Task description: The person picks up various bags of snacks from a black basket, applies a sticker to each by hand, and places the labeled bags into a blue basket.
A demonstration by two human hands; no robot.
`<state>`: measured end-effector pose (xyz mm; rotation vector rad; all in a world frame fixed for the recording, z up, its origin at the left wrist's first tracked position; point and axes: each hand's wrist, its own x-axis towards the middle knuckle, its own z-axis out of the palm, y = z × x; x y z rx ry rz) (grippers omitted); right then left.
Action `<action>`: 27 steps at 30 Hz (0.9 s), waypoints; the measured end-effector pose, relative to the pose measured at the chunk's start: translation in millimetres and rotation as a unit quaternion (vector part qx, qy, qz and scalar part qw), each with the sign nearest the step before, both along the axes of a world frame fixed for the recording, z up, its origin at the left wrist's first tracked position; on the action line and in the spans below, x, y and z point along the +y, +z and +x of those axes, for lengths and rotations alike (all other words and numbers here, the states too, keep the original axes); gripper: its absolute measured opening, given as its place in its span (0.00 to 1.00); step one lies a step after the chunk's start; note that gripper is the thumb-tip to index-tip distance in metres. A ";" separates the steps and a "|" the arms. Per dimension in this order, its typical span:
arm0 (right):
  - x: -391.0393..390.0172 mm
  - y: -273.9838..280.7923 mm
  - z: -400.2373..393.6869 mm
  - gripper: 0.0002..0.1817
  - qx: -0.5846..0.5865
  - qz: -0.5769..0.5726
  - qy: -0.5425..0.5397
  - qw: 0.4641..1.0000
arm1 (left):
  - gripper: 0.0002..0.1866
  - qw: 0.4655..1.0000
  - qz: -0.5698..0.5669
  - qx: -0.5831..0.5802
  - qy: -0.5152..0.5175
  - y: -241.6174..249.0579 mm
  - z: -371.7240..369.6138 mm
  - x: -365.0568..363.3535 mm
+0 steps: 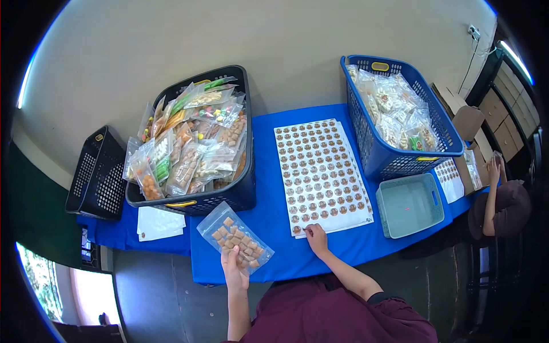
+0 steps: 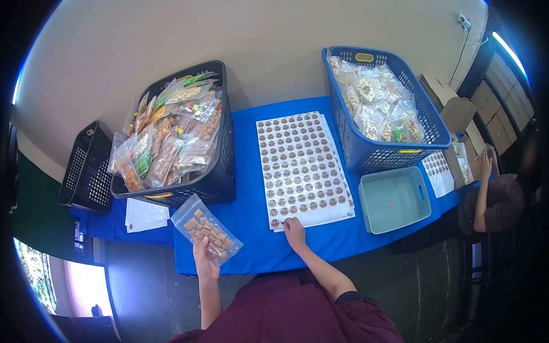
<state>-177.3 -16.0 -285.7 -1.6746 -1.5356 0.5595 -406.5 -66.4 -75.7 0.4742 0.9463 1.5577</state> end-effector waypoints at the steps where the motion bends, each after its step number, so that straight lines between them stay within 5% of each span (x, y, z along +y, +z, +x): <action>1: 0.2 -0.5 0.5 0.04 -0.005 0.004 -0.001 1.000 | 0.22 1.000 -0.001 0.000 -0.001 0.6 0.8 0.7; 27: 12.9 1.4 4.4 0.06 -0.016 -0.093 0.014 0.995 | 0.22 1.000 0.005 -0.009 0.003 -3.1 8.4 9.0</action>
